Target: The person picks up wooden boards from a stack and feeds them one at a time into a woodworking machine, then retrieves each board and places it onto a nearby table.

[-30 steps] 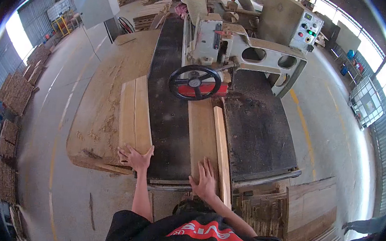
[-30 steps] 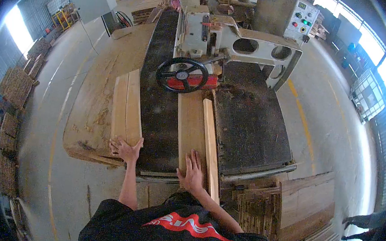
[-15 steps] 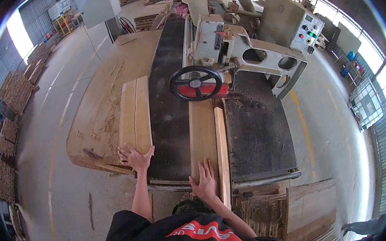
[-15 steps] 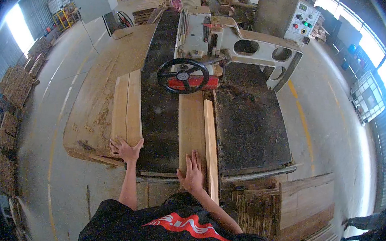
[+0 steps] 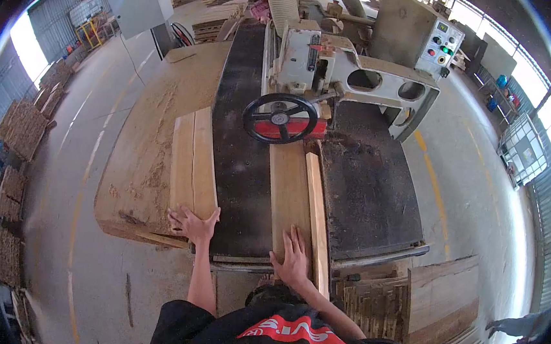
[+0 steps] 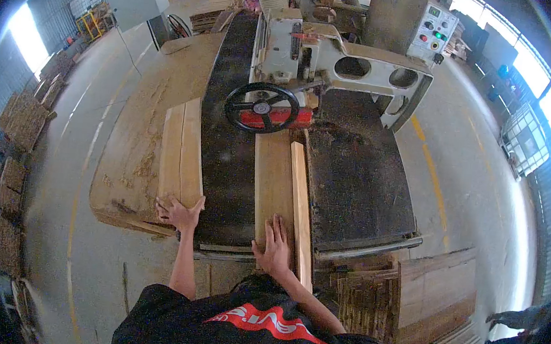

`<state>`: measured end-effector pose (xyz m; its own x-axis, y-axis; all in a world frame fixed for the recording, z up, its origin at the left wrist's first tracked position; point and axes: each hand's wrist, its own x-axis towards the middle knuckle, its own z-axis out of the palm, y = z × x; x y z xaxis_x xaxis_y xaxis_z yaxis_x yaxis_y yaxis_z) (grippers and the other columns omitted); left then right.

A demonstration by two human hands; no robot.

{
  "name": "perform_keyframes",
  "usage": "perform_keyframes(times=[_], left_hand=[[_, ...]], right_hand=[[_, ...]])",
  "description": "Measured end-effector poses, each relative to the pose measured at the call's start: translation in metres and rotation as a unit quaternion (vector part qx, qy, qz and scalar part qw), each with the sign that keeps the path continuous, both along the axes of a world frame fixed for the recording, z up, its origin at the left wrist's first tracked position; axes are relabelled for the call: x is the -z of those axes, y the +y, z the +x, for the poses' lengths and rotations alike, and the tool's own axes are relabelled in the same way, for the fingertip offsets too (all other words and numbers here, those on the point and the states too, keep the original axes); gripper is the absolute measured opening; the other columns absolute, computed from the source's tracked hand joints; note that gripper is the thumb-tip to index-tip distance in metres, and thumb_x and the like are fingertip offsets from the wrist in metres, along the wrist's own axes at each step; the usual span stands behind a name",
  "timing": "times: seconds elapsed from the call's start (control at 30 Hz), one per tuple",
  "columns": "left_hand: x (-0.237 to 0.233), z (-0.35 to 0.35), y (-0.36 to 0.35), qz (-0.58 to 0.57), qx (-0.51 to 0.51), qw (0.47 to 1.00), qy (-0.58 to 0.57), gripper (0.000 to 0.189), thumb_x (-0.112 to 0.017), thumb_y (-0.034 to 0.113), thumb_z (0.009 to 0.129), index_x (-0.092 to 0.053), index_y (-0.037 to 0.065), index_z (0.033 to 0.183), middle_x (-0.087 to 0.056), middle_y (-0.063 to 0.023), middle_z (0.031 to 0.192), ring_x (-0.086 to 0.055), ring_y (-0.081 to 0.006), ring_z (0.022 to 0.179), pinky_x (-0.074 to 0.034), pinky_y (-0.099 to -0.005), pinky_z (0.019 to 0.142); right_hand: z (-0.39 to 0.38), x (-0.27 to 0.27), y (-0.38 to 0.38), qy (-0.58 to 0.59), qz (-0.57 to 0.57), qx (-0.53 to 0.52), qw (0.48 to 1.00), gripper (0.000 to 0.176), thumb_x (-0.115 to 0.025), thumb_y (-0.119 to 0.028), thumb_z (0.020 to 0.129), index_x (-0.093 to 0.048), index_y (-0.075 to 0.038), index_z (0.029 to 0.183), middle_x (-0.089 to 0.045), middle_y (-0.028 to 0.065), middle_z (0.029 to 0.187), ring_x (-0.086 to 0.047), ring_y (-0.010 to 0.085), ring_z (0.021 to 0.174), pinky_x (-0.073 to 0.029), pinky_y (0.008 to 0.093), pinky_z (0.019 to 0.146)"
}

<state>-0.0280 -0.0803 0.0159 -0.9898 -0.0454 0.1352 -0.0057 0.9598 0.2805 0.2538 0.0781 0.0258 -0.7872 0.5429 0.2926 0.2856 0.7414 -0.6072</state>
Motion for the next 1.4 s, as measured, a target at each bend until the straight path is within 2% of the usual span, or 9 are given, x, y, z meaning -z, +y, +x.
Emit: perform_keyframes(times=[0.33, 0.43, 0.53, 0.67, 0.8, 0.9, 0.93, 1.17, 1.4], left_hand=[[0.004, -0.001, 0.0, -0.02, -0.002, 1.0, 0.008, 0.148, -0.079, 0.089, 0.062, -0.025, 0.002, 0.168, -0.011, -0.033, 0.173, -0.009, -0.0518, 0.161, -0.017, -0.0788, 0.12], [-0.001, 0.002, 0.001, -0.011, -0.003, 1.0, 0.013, 0.144, -0.074, 0.093, 0.065, -0.03, 0.001, 0.167, -0.018, -0.0324, 0.173, -0.013, -0.0515, 0.161, -0.013, -0.0796, 0.12], [0.0, 0.001, 0.001, -0.021, -0.003, 1.0, 0.01, 0.146, -0.081, 0.087, 0.062, -0.028, 0.001, 0.167, -0.015, -0.034, 0.172, -0.012, -0.0528, 0.16, -0.019, -0.078, 0.12], [0.004, 0.001, 0.0, -0.013, -0.001, 1.0, 0.021, 0.144, -0.079, 0.089, 0.062, -0.034, 0.0, 0.165, -0.02, -0.0342, 0.171, -0.014, -0.0511, 0.16, -0.018, -0.0777, 0.12], [0.001, 0.002, 0.001, -0.003, -0.006, 1.0, 0.018, 0.141, -0.077, 0.09, 0.064, -0.034, 0.002, 0.166, -0.017, -0.0356, 0.172, -0.01, -0.048, 0.162, -0.014, -0.0757, 0.121], [-0.008, 0.005, 0.002, -0.02, -0.006, 1.0, 0.002, 0.141, -0.077, 0.09, 0.065, -0.034, 0.002, 0.165, -0.015, -0.0348, 0.173, -0.011, -0.0498, 0.162, -0.014, -0.0759, 0.121], [-0.004, 0.004, 0.002, -0.008, -0.01, 1.0, 0.017, 0.144, -0.081, 0.087, 0.06, -0.031, 0.002, 0.166, -0.015, -0.0341, 0.173, -0.014, -0.0491, 0.161, -0.017, -0.0772, 0.12], [-0.016, 0.008, 0.007, 0.0, -0.011, 1.0, -0.021, 0.144, -0.08, 0.087, 0.064, -0.028, 0.001, 0.167, -0.011, -0.0348, 0.173, -0.008, -0.0495, 0.162, -0.015, -0.0783, 0.12], [-0.003, 0.004, 0.005, -0.008, -0.008, 1.0, -0.001, 0.141, -0.075, 0.091, 0.065, -0.037, -0.002, 0.163, -0.013, -0.0339, 0.173, -0.008, -0.0493, 0.162, -0.016, -0.0789, 0.119]], right_hand=[[0.0, 0.002, 0.001, 0.005, 0.003, -0.005, 1.0, 0.079, -0.076, -0.03, 0.093, -0.043, 0.004, 0.156, -0.029, 0.0291, 0.17, -0.027, 0.0487, 0.158, -0.032, 0.0558, 0.127], [0.001, 0.001, 0.0, -0.011, -0.006, -0.002, 1.0, 0.08, -0.076, -0.031, 0.093, -0.043, 0.004, 0.156, -0.029, 0.0291, 0.17, -0.027, 0.0493, 0.158, -0.032, 0.0562, 0.127], [-0.001, 0.0, 0.0, 0.003, -0.006, 0.003, 1.0, 0.08, -0.078, -0.029, 0.091, -0.044, 0.003, 0.156, -0.031, 0.0286, 0.17, -0.029, 0.0485, 0.157, -0.032, 0.0559, 0.127], [0.0, -0.003, -0.001, 0.014, -0.011, 0.006, 1.0, 0.08, -0.079, -0.03, 0.09, -0.046, 0.003, 0.155, -0.033, 0.0293, 0.168, -0.031, 0.0484, 0.156, -0.033, 0.0555, 0.126], [0.001, 0.002, 0.0, 0.013, -0.014, 0.005, 1.0, 0.081, -0.08, -0.031, 0.09, -0.046, 0.002, 0.154, -0.033, 0.0296, 0.168, -0.03, 0.0482, 0.157, -0.032, 0.0555, 0.127], [0.001, 0.005, 0.0, 0.012, -0.029, 0.008, 0.999, 0.08, -0.08, -0.031, 0.089, -0.046, 0.003, 0.153, -0.033, 0.0293, 0.168, -0.029, 0.0477, 0.157, -0.031, 0.055, 0.128], [0.001, 0.004, -0.001, 0.009, -0.033, 0.009, 0.999, 0.08, -0.08, -0.031, 0.089, -0.046, 0.003, 0.153, -0.032, 0.0292, 0.168, -0.028, 0.0475, 0.158, -0.03, 0.0548, 0.128], [0.003, 0.007, 0.0, 0.008, -0.034, 0.009, 0.999, 0.078, -0.079, -0.033, 0.09, -0.048, 0.003, 0.152, -0.031, 0.0289, 0.17, -0.027, 0.0467, 0.158, -0.029, 0.0533, 0.129], [0.004, 0.007, -0.001, 0.004, -0.031, 0.012, 0.999, 0.079, -0.078, -0.032, 0.091, -0.045, 0.004, 0.154, -0.026, 0.0281, 0.172, -0.028, 0.0473, 0.158, -0.03, 0.0533, 0.129]])
